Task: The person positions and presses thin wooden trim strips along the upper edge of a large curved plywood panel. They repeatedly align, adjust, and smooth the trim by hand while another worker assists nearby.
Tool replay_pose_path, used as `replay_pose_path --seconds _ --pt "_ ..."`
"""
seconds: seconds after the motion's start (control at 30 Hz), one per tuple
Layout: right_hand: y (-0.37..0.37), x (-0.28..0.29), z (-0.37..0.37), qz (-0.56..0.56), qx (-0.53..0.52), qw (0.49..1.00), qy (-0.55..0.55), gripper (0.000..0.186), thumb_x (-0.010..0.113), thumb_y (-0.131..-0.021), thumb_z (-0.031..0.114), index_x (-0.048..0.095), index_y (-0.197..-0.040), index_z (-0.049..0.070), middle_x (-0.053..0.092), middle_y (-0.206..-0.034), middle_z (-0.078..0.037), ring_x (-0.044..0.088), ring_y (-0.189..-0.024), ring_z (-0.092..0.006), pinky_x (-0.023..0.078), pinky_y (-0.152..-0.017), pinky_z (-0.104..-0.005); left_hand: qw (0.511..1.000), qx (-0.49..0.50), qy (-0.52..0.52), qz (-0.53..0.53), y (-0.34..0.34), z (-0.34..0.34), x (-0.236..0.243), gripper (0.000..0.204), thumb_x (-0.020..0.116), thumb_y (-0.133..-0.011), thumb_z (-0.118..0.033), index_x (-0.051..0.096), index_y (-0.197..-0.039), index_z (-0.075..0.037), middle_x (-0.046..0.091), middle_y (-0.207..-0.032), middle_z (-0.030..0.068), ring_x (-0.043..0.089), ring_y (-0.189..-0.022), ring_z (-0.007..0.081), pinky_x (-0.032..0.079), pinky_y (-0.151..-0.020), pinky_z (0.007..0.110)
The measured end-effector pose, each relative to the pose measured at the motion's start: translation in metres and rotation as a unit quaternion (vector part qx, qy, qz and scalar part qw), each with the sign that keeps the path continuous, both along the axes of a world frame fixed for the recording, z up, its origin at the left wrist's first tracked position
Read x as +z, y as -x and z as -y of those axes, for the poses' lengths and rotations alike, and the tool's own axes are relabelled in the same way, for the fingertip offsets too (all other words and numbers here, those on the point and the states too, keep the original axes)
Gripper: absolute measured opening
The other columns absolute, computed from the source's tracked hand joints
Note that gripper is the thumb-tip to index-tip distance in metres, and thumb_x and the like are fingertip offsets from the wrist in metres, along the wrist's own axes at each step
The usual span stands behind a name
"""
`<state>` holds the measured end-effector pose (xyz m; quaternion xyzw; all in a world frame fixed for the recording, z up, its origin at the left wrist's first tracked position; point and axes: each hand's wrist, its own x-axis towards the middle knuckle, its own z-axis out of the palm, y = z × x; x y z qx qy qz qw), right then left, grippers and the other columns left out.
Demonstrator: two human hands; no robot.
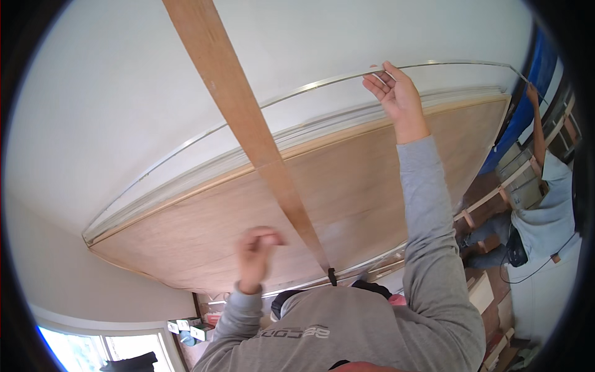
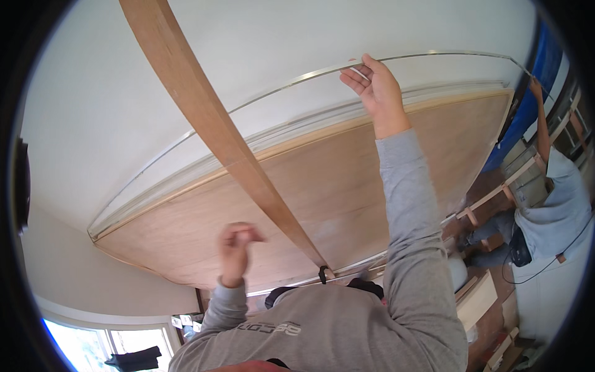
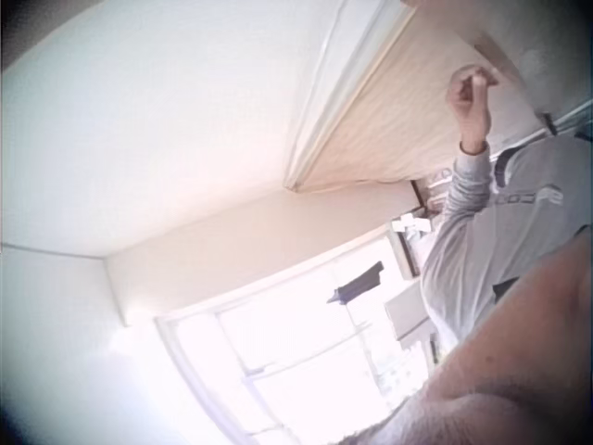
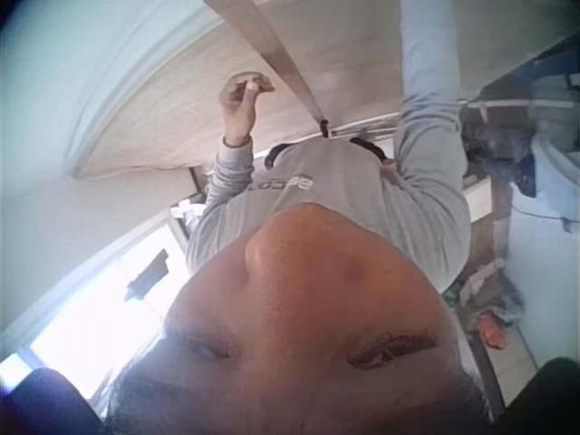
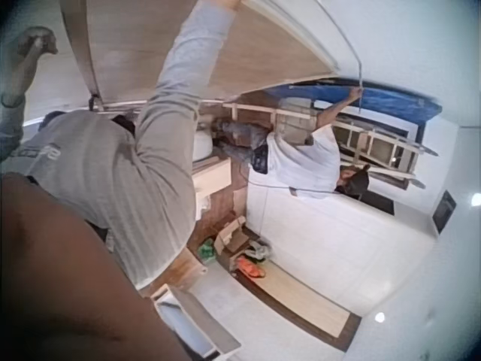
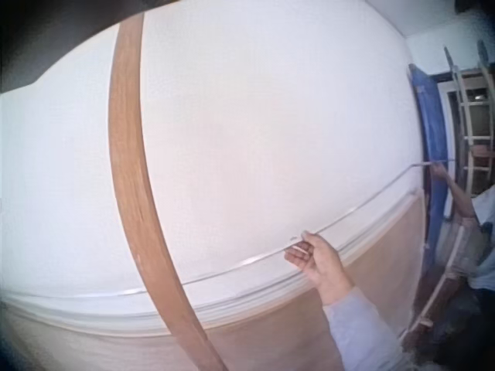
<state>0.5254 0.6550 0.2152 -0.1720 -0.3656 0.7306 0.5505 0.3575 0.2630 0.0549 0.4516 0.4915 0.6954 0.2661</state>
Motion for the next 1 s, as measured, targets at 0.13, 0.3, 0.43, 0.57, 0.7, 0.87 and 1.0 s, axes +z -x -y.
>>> replay_pose_path --seconds 0.13,0.3,0.43,0.57,0.7,0.87,1.0 --pt "0.003 -0.003 0.000 -0.015 0.015 1.000 -0.006 0.017 0.065 -0.098 0.013 0.060 -0.106 -0.001 0.068 -0.102 -0.018 0.070 -0.093 -0.0338 0.063 -0.090 -0.0464 0.974 -0.071 -0.044 0.211 -0.074 -0.104 0.045 0.057 0.058 -0.106 -0.027 0.036 -0.153 -0.002 0.053 -0.144 0.0207 0.057 -0.127 0.0304 0.049 -0.107 0.050" --pt "0.005 -0.005 0.001 -0.018 0.046 0.999 0.007 0.017 0.066 -0.098 0.016 0.059 -0.102 0.000 0.063 -0.095 -0.015 0.069 -0.094 -0.0364 0.062 -0.091 -0.0510 0.915 0.116 -0.211 0.324 -0.053 -0.220 0.101 0.068 0.050 -0.109 -0.031 0.015 -0.159 0.001 0.039 -0.156 0.0213 0.046 -0.136 0.0382 0.039 -0.118 0.050" --pt "-0.002 0.001 0.005 -0.007 0.050 0.999 0.009 0.023 0.065 -0.099 0.019 0.055 -0.108 0.001 0.059 -0.098 -0.012 0.069 -0.092 -0.0356 0.062 -0.089 -0.0501 0.884 0.170 -0.271 0.341 -0.018 -0.242 0.106 0.056 0.053 -0.108 -0.030 0.030 -0.150 -0.002 0.047 -0.148 0.0176 0.052 -0.127 0.0369 0.045 -0.112 0.049" --pt "0.007 -0.008 -0.005 -0.014 0.076 0.997 -0.018 0.031 0.064 -0.100 0.024 0.051 -0.114 -0.002 0.058 -0.106 -0.015 0.069 -0.096 -0.0320 0.063 -0.085 -0.0461 0.906 0.144 -0.270 0.293 0.019 -0.247 0.079 0.050 0.052 -0.109 -0.026 0.037 -0.146 0.003 0.051 -0.145 0.0182 0.054 -0.128 0.0381 0.048 -0.112 0.051" --pt "0.001 -0.009 -0.006 -0.008 0.111 0.994 -0.022 0.043 0.066 -0.100 0.032 0.051 -0.122 -0.003 0.059 -0.115 -0.017 0.069 -0.103 -0.0321 0.062 -0.086 -0.0439 0.908 0.172 -0.249 0.289 0.044 -0.253 0.076 0.045 0.058 -0.106 -0.021 0.039 -0.139 0.005 0.054 -0.141 0.0179 0.059 -0.120 0.0303 0.051 -0.111 0.044" --pt "-0.072 -0.018 -0.002 0.116 0.112 0.984 -0.071 0.063 0.071 -0.097 0.040 0.049 -0.138 -0.002 0.060 -0.119 -0.016 0.068 -0.105 -0.0298 0.061 -0.085 -0.0427 0.913 0.168 -0.275 0.250 0.025 -0.251 0.096 0.045 0.059 -0.106 -0.024 0.044 -0.131 0.011 0.057 -0.136 0.0180 0.061 -0.119 0.0296 0.051 -0.111 0.042" --pt "-0.169 -0.069 -0.071 0.187 0.002 0.980 -0.067 0.057 0.071 -0.097 0.041 0.053 -0.137 0.005 0.063 -0.116 -0.012 0.068 -0.102 -0.0263 0.060 -0.082 -0.0406 0.911 0.173 -0.292 0.234 0.017 -0.262 0.107 0.043 0.059 -0.106 -0.023 0.050 -0.127 0.013 0.060 -0.131 0.0181 0.064 -0.116 0.0279 0.052 -0.111 0.041"
